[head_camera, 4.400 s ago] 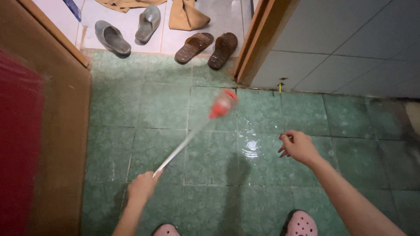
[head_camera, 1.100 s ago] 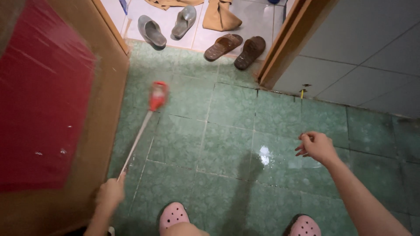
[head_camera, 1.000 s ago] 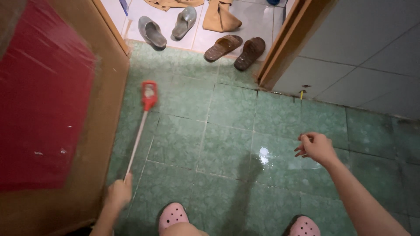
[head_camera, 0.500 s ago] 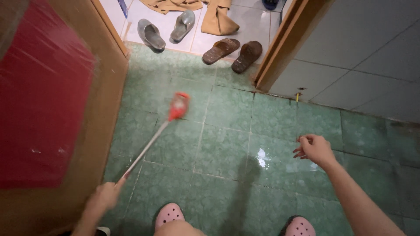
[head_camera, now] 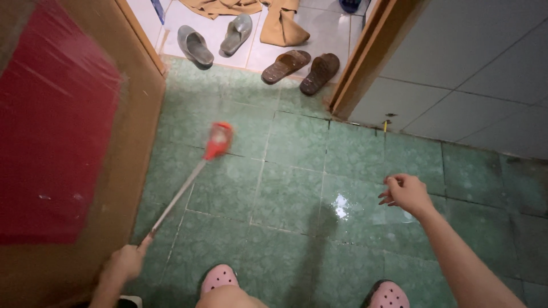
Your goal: The person mops a green tiled floor using a red mop. They move the mop back and forth across the floor, focusing on a small area near the doorway where several pairs of slippers are placed.
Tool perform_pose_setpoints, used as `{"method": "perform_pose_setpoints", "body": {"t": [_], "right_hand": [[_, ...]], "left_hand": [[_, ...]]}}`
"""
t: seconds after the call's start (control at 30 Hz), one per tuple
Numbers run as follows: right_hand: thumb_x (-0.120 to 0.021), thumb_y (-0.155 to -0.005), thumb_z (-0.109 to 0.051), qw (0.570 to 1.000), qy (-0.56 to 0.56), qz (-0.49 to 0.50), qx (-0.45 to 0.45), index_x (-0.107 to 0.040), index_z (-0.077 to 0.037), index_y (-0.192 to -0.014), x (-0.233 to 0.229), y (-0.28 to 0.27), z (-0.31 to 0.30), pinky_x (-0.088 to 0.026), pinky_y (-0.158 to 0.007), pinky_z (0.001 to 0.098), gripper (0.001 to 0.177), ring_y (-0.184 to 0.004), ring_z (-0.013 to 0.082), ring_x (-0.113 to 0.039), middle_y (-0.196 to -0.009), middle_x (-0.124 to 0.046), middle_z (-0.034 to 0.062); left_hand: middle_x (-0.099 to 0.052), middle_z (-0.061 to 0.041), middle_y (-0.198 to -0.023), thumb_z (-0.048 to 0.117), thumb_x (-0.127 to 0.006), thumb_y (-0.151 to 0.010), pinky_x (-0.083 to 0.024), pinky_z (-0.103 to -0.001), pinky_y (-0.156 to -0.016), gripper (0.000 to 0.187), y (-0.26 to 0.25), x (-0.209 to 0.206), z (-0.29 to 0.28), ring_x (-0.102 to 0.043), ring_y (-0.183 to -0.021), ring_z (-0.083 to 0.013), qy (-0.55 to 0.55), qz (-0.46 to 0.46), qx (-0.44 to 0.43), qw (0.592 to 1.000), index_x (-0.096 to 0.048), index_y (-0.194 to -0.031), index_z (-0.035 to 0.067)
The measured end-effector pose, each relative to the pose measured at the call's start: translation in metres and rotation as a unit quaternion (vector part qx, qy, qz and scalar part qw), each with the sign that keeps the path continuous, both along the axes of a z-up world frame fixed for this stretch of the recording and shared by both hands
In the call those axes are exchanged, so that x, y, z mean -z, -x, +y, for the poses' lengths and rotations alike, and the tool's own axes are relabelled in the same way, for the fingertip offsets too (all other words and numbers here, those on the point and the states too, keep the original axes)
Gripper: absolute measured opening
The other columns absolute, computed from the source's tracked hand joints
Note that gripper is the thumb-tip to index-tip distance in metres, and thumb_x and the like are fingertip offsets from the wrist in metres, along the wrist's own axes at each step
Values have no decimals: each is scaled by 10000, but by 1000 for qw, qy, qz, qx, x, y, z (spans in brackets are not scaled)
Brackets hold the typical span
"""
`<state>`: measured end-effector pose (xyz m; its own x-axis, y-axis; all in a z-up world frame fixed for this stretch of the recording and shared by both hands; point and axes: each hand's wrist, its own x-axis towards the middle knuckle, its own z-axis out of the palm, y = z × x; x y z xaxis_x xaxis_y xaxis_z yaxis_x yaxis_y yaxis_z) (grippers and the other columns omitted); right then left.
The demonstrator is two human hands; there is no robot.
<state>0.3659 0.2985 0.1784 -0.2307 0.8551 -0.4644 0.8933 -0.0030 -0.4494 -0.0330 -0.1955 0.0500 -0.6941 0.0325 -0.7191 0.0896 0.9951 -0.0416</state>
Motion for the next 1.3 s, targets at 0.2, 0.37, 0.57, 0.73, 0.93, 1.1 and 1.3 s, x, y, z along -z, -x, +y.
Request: {"method": "perform_pose_setpoints", "body": {"t": [0.2,0.37,0.57,0.73,0.93,1.1,1.3], "right_hand": [[-417,-996,-253,999,-15,-11,-36,-677,-70,-1140,9,-4,5,-604,-817,442,348,-791,271,-701,-817,-733,140],[-429,-966,-229,1000,-20,-1,-18,-703,-48,-1080,5,1,1,-602,-734,409,348,-765,252,-720,-846,-747,135],[-421,-1001,-173,999,29,36,24,-664,6,-1134,-17,4,-10,-610,-727,428,330,-766,279,-707,-851,-735,204],[-427,-997,-168,998,37,49,30,-639,29,-1158,-9,5,-8,-597,-690,405,331,-752,294,-713,-871,-731,223],[-439,-989,-208,999,22,25,11,-669,-8,-1155,-3,1,-4,-616,-750,434,348,-794,284,-703,-845,-732,204],[-427,-985,-224,1000,19,23,8,-674,-11,-1125,-6,4,-8,-615,-754,418,355,-776,283,-708,-796,-734,199],[-436,-983,-213,999,19,34,17,-680,-4,-1107,-11,0,-9,-621,-719,424,344,-778,272,-712,-814,-736,191]], "left_hand": [[-695,-346,-1034,629,-206,-972,-492,-455,-868,920,-6,101,2,-669,-1037,-438,-123,35,-40,991,-707,-1057,-138],[-688,-157,-1112,590,-276,-956,-533,-402,-808,518,8,13,5,-695,-986,-307,35,1,180,983,-456,-1332,283],[-677,-255,-1028,589,-263,-1017,-498,-461,-714,789,-6,-13,39,-652,-896,-375,-104,21,-99,989,-648,-1101,-95],[-730,-200,-1009,724,-277,-904,-506,-433,-773,861,-4,5,9,-690,-941,-352,-49,0,-19,999,-766,-973,19],[-691,-242,-975,595,-313,-1016,-482,-443,-688,787,0,12,30,-646,-847,-346,-118,18,-132,984,-697,-1070,-91],[-729,-170,-884,697,-280,-917,-477,-399,-647,828,2,23,27,-690,-786,-319,-33,0,60,998,-766,-986,30],[-633,-306,-1178,577,-260,-1019,-514,-524,-815,819,23,23,58,-640,-1009,-447,-95,66,-112,987,-606,-1213,-140]]}}
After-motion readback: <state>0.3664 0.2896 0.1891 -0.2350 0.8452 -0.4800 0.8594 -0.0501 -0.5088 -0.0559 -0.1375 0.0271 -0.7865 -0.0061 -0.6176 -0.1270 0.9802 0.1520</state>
